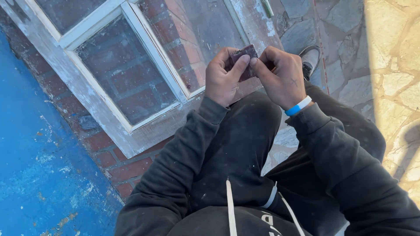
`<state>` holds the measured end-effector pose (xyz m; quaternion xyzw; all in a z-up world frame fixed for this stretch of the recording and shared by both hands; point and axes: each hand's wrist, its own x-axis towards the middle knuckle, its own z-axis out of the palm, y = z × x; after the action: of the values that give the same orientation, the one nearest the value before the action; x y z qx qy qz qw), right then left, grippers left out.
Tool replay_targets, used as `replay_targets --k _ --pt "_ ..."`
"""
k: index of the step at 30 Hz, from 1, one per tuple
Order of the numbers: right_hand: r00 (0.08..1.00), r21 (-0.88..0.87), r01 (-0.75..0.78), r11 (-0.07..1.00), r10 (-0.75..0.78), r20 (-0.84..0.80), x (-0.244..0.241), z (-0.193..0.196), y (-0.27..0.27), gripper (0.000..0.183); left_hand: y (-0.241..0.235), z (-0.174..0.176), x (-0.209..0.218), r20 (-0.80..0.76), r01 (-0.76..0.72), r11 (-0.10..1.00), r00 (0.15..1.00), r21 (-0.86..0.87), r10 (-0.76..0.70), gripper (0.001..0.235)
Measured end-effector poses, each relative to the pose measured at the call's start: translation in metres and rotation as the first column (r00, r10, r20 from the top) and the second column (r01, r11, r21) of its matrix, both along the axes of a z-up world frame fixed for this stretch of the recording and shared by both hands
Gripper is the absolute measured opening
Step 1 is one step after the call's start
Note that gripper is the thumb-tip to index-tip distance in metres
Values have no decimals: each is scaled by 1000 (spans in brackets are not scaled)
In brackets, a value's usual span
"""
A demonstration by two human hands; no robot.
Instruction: The person sands a wooden window frame using sandpaper.
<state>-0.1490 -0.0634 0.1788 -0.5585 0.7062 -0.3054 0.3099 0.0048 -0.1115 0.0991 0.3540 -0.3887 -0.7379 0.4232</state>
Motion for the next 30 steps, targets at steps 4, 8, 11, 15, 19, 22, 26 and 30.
replay_targets --k 4,8,11,15,19,22,26,30 --pt "974 -18 -54 998 49 -223 -14 10 -18 20 -50 -10 0 482 -30 944 854 -328 195 16" --pt "927 -77 -120 990 84 -366 -38 1 -15 28 -69 -31 -19 650 -33 913 692 -407 314 21" --pt "880 -54 -134 990 94 -467 -49 0 -12 34 -59 -36 -27 689 -25 890 624 -455 369 23" --pt "875 -6 -144 990 124 -468 -49 13 -18 43 -51 -29 -34 625 -83 886 679 -456 385 26" --pt "879 -8 -203 979 178 -443 -45 23 -18 42 -28 -29 -31 725 66 852 561 -519 399 35" --pt "888 -14 -197 980 173 -426 -47 26 -19 41 -27 -32 -25 761 220 774 466 -593 451 35" --pt "878 -40 -224 974 184 -442 -52 20 -16 40 -28 -28 -10 740 375 651 470 -661 481 37" --pt "866 -55 -259 964 207 -456 -54 16 -14 36 -38 -26 -1 725 515 514 547 -686 419 46"
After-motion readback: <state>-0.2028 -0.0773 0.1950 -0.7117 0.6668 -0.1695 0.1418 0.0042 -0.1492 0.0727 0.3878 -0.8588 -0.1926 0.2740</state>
